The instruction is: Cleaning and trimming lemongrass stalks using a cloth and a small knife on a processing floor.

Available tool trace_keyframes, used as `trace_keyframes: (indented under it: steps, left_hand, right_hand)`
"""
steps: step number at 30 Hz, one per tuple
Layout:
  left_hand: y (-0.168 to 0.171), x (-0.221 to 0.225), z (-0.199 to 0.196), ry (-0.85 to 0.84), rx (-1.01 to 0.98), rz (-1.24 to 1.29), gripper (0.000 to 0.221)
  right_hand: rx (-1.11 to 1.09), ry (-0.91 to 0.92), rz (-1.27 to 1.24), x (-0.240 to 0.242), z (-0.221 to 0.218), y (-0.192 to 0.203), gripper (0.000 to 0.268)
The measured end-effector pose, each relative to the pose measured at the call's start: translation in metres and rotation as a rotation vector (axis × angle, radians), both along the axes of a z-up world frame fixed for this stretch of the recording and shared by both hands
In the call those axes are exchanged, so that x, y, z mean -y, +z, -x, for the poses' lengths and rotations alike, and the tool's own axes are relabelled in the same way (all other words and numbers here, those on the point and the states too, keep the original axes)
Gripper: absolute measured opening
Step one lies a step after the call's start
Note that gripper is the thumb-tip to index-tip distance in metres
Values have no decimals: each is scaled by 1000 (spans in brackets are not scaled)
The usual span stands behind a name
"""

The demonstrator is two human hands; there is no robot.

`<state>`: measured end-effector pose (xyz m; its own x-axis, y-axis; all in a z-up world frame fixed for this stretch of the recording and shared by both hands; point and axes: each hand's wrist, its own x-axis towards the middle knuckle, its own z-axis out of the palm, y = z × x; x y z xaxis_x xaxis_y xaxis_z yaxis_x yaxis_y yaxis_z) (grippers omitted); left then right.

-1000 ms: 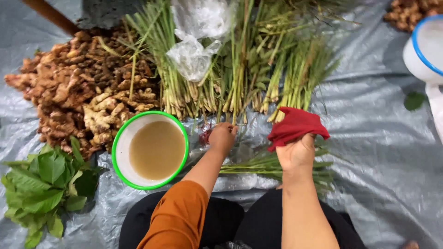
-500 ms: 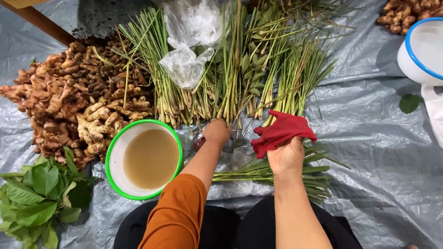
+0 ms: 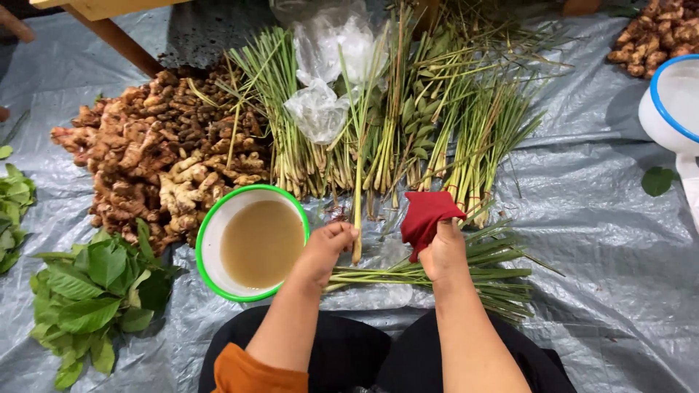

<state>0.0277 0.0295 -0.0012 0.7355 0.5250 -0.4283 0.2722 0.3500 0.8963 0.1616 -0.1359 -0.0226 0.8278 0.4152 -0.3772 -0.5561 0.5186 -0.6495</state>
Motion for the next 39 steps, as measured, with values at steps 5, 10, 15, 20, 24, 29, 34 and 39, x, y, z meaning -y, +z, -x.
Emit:
trace_keyframes:
  steps: [5,10,15,20,24,29,34,39]
  left_hand:
    - [-13,11,20,-4,69,-54,14]
    - [-16,5,14,-51,212,-226,16]
    - [-34,-9,6,-122,344,-463,14]
    - [-18,-13,9,-107,338,-608,14]
    - [-18,-11,9,-153,373,-418,29]
    - [-66,13,0,-221,216,30,33]
    - [-74,29,-7,-73,169,-25,8]
    - [-55,13,-6,2,109,-231,22]
  right_hand:
    - [41,157,45,-10,24,55,41]
    - [202,252,136,-11,31,31,36]
    - [560,366,332,-5,46,-61,30]
    - [440,511,252,-22,59,-86,41]
    - [328,298,266,-34,67,-16,24]
    - [326,32,218,-24,47,-40,21]
    - [273,-141,259,-28,59,-42,28]
    - [269,95,88,-29,55,3,26]
